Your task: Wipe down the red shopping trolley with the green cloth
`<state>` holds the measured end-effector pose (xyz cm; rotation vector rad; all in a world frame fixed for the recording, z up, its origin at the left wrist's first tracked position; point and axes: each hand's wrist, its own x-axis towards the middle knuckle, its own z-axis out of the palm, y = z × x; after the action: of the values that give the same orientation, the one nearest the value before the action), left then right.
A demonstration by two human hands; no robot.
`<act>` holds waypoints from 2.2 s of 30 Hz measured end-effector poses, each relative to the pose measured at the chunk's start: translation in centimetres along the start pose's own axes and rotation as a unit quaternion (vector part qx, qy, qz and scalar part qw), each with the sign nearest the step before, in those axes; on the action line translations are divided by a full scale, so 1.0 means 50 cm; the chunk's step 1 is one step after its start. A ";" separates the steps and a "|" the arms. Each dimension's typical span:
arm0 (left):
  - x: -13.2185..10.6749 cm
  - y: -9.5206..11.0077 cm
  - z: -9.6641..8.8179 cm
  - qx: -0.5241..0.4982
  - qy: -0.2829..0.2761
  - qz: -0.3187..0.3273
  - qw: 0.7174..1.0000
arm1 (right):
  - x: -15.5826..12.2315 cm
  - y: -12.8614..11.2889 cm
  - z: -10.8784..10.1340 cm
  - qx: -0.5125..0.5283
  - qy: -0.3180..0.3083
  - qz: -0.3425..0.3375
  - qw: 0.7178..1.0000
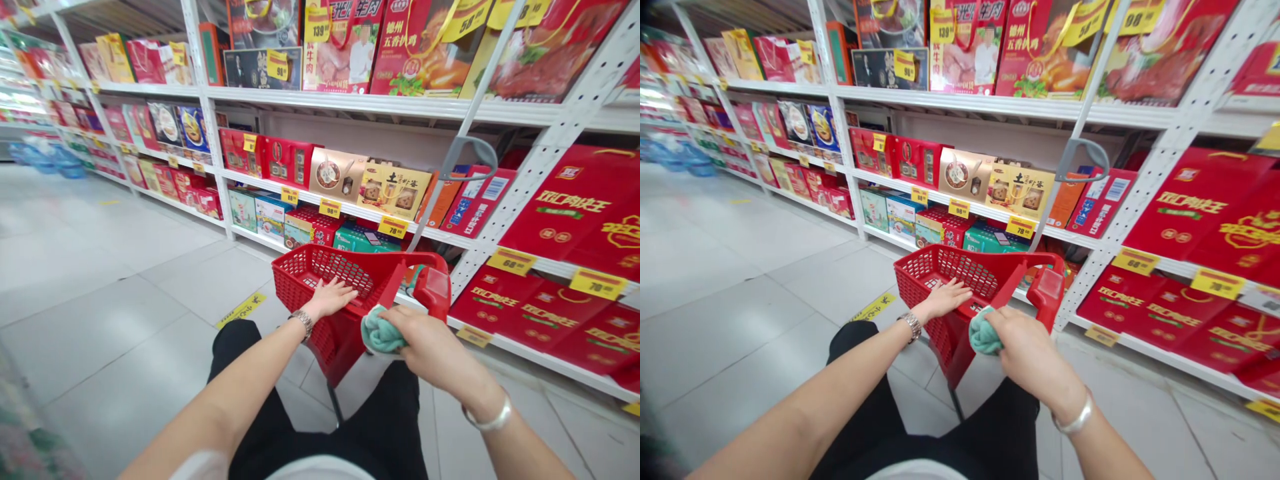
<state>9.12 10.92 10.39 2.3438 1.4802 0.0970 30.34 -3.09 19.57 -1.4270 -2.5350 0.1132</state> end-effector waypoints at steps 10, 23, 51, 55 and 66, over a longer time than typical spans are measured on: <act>0.013 -0.010 -0.010 -0.015 -0.014 0.020 1.000 | -0.053 0.111 -0.064 0.212 -0.031 0.020 0.977; -0.007 -0.012 -0.080 -0.051 -0.036 -0.054 0.997 | 0.016 0.005 0.037 0.171 0.136 -0.079 0.973; -0.117 0.041 -0.103 -0.049 0.009 -0.025 0.998 | 0.018 0.063 0.063 0.126 0.357 -0.035 0.925; -0.124 0.035 -0.097 0.004 0.007 -0.015 1.000 | 0.061 -0.018 0.097 0.151 0.236 -0.172 0.944; -0.140 0.025 -0.120 -0.045 -0.012 -0.029 0.998 | 0.117 0.121 0.076 0.173 0.208 -0.179 0.946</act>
<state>5.54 5.84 17.34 2.2217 1.4993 0.1173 31.57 5.23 15.76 -0.7500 -2.2347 0.1633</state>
